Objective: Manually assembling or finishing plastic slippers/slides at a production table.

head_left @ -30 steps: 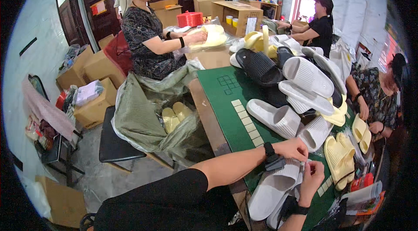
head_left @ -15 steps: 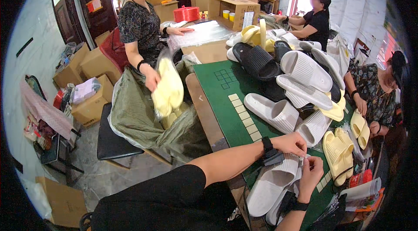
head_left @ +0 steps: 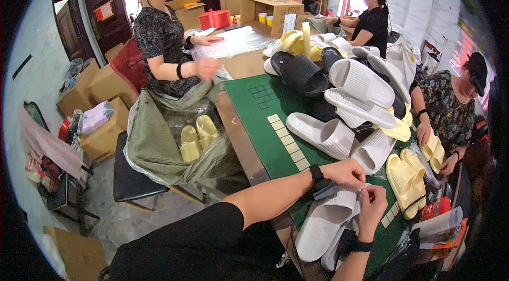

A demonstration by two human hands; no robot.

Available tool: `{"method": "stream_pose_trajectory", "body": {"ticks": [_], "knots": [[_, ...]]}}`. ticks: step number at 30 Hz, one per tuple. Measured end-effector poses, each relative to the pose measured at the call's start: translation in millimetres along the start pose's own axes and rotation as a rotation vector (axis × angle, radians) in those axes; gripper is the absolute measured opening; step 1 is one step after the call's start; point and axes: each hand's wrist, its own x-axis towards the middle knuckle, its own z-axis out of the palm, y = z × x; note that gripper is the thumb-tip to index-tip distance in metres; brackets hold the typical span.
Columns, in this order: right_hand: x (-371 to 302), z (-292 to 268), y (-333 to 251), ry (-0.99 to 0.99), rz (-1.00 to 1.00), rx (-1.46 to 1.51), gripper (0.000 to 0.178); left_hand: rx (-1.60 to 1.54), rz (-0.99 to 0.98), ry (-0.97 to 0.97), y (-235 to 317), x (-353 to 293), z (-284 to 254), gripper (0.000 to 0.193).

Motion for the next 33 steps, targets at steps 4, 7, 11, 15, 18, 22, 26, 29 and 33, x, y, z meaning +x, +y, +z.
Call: {"method": "stream_pose_trajectory", "body": {"ticks": [4,7,11,15,18,22,26,29,33], "knots": [[0,3,-10,-0.01,0.04,0.052,0.011,0.021,-0.008,0.001,-3,-2,-2,0.014],[0,0,0,0.005,0.003,-0.013,0.01,0.0,-0.022,0.02,3,-1,1,0.013],[1,-1,-1,0.009,-0.015,-0.038,0.008,-0.068,-0.035,0.067,2,-1,-1,0.013],[3,-1,1,0.015,-0.041,-0.058,0.006,-0.071,-0.056,0.077,3,-1,-2,0.013],[2,0,0,0.051,-0.028,-0.059,0.006,-0.079,-0.06,0.153,-3,0,-4,0.014],[1,-1,1,0.046,-0.004,-0.058,0.007,-0.092,-0.044,0.171,-3,0,-4,0.014],[-2,-6,0,0.047,-0.028,-0.068,0.007,-0.067,-0.095,0.077,6,0,1,0.014],[-1,-5,1,0.077,-0.104,-0.102,0.007,-0.002,-0.09,0.084,1,1,-2,0.014],[1,2,5,0.085,-0.088,-0.058,0.005,-0.036,-0.116,0.122,4,-4,-8,0.014]]}}
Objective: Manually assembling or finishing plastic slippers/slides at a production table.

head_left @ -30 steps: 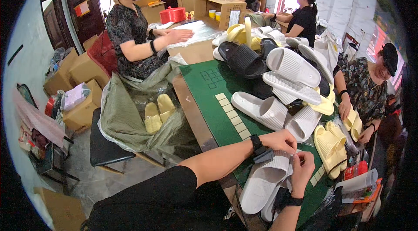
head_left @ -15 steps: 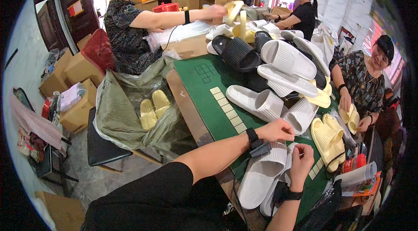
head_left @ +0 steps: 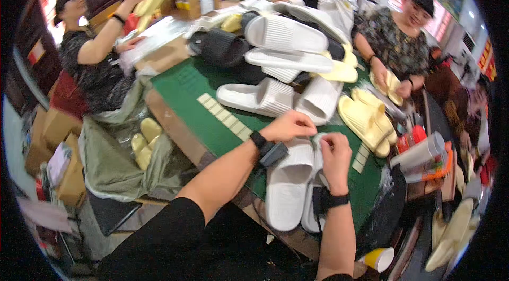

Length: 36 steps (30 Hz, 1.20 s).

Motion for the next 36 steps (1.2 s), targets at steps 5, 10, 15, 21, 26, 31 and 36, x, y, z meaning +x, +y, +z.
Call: {"method": "stream_pose_trajectory", "body": {"ticks": [5,10,15,21,26,31,36], "knots": [[3,-4,-5,0.006,-0.001,-0.014,0.005,-0.071,-0.025,0.03,0,2,1,0.016],[2,-3,-1,0.02,0.003,0.025,0.004,-0.064,-0.071,-0.011,-1,4,2,0.013],[4,-4,1,0.021,0.005,0.012,0.004,-0.056,-0.044,0.021,-5,6,1,0.014],[1,-9,1,0.074,0.105,0.019,0.01,-0.071,0.034,0.211,11,4,-1,0.013],[9,-7,-18,0.178,-0.107,-0.045,0.04,-0.041,0.121,0.207,57,-6,-7,0.011],[-4,-27,-80,-0.178,0.143,0.608,0.043,0.058,0.276,0.103,142,-17,11,0.013],[-41,-46,-125,-0.323,0.25,0.886,0.026,0.041,0.428,0.17,195,-31,16,0.011]]}}
